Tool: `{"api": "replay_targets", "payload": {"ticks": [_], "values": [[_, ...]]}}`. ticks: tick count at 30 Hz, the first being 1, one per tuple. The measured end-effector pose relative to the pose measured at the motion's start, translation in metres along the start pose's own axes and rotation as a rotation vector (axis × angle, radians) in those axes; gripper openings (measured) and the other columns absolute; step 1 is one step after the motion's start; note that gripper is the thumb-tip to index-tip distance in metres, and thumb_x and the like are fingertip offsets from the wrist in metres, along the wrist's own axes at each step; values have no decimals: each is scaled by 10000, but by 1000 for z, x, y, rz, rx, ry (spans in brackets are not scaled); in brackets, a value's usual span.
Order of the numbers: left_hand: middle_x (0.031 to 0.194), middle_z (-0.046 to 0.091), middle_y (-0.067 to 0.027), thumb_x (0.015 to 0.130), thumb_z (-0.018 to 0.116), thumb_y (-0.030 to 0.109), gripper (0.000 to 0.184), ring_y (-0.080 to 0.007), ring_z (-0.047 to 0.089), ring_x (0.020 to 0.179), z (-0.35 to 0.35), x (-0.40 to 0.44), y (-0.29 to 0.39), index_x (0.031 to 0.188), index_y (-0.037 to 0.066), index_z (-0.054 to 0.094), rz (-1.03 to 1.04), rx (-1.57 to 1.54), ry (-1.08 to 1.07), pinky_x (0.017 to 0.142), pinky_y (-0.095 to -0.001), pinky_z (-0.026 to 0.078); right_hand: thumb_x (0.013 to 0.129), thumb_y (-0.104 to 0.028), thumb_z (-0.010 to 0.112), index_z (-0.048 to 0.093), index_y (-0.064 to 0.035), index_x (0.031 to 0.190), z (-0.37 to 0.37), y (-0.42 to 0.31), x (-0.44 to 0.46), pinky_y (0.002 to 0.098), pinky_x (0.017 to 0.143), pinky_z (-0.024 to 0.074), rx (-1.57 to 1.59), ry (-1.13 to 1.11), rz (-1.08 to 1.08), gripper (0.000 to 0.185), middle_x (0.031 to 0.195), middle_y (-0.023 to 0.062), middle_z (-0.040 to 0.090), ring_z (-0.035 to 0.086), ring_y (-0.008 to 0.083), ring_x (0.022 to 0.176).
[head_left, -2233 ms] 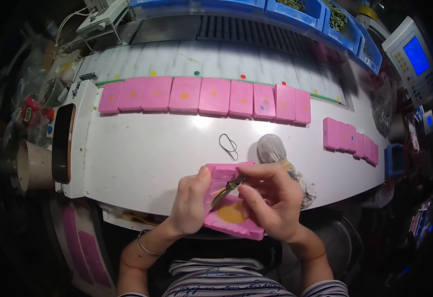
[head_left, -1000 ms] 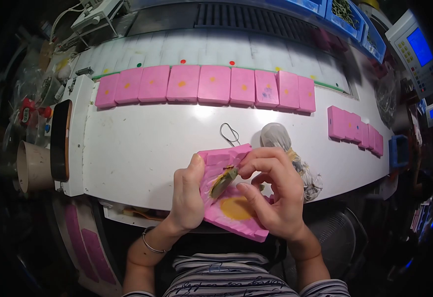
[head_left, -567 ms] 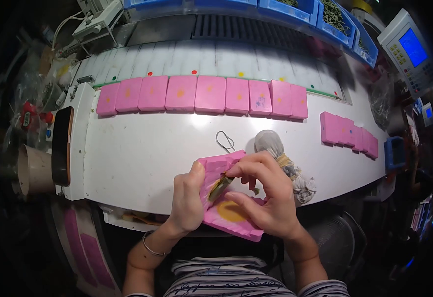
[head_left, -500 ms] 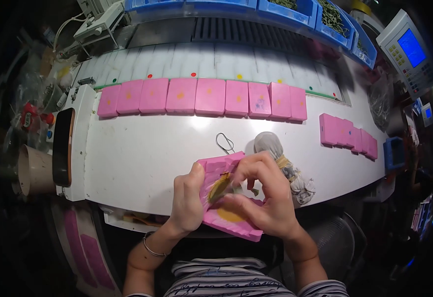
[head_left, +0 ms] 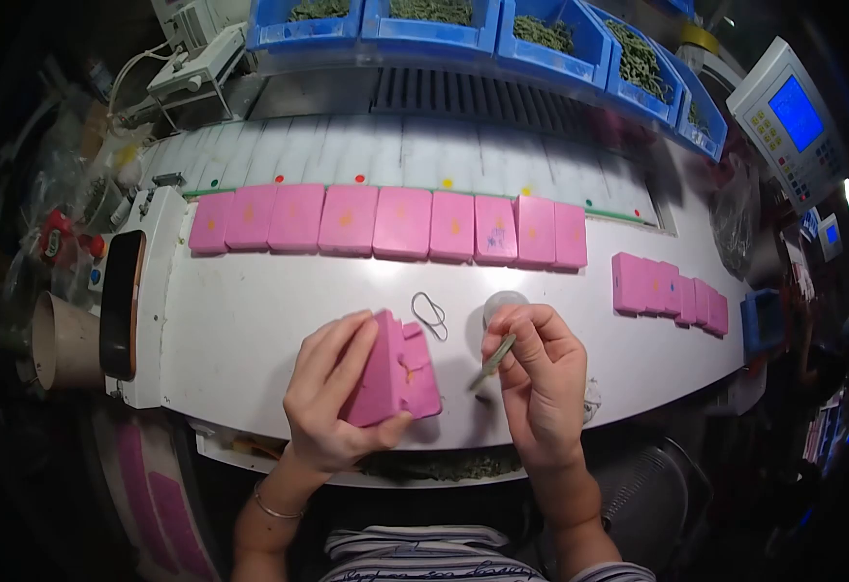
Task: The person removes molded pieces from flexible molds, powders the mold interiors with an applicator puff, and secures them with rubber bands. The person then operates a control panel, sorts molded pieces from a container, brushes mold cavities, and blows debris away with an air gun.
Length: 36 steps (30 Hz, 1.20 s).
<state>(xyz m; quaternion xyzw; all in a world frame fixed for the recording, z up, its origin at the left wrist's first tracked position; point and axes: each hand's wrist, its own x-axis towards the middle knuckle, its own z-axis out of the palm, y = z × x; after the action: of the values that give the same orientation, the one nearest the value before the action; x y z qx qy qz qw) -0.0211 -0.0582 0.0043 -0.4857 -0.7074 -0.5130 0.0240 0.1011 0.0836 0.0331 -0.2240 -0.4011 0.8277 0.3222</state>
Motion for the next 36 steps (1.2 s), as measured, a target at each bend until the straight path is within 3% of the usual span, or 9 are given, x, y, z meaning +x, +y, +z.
{"api": "replay_targets", "payload": {"ticks": [2,5,7,10,15,17,19,21,36], "values": [[1056,578,-187,667,745,430,629,-354,522,1001,-6,1,2,1045,-54,605,88,228,-156,842,-420,456,876,-70,573,518,-12,862,2,-3,3,190,642,420,-11,17,106,81,858,63,523,497,95,768],[1042,582,-172,673,745,420,601,-350,514,1015,-15,5,22,1024,-51,615,56,182,-96,833,-413,458,820,27,615,543,8,913,16,8,4,225,696,444,-38,53,-45,119,853,47,565,544,96,768],[976,604,-155,712,752,285,446,-299,567,918,-15,10,39,983,-46,629,16,92,-41,765,-355,485,802,67,611,535,9,903,22,16,0,217,711,433,-94,16,-67,139,881,52,550,535,98,793],[847,634,-123,777,681,20,212,-159,615,726,-11,9,50,968,-57,630,-347,-487,-64,655,-237,497,795,112,565,515,17,907,30,17,-9,215,744,414,-107,49,-164,155,921,79,527,521,109,829],[865,636,-95,846,593,-13,182,-123,604,800,-10,10,52,1007,-97,601,-625,-970,29,723,-243,517,810,108,533,497,26,939,25,7,-24,226,727,441,-185,22,-124,157,955,104,502,519,119,815],[858,635,-101,850,596,5,185,-115,603,772,-14,10,53,1007,-94,604,-799,-1028,-28,716,-242,513,853,-8,498,459,10,948,29,3,-29,223,459,499,-236,-69,-188,104,963,111,461,537,125,735],[844,634,-96,858,593,23,188,-108,598,756,-15,11,52,1005,-92,606,-804,-1026,-42,701,-237,511,853,-55,518,458,10,949,23,3,-33,235,474,515,-296,-63,-200,130,975,117,453,539,135,738],[831,633,-91,865,591,41,192,-102,593,740,-15,12,51,1003,-91,608,-811,-1022,-55,686,-232,508,832,85,492,459,63,999,22,1,-35,286,590,568,-118,-132,-176,172,1002,142,436,540,157,788],[800,605,-56,926,503,120,239,-88,544,678,-4,14,47,995,-80,614,-807,-1034,-49,642,-214,455,795,144,527,484,72,997,9,12,-34,271,669,553,-285,-87,-210,218,1022,137,437,537,159,855]]}}
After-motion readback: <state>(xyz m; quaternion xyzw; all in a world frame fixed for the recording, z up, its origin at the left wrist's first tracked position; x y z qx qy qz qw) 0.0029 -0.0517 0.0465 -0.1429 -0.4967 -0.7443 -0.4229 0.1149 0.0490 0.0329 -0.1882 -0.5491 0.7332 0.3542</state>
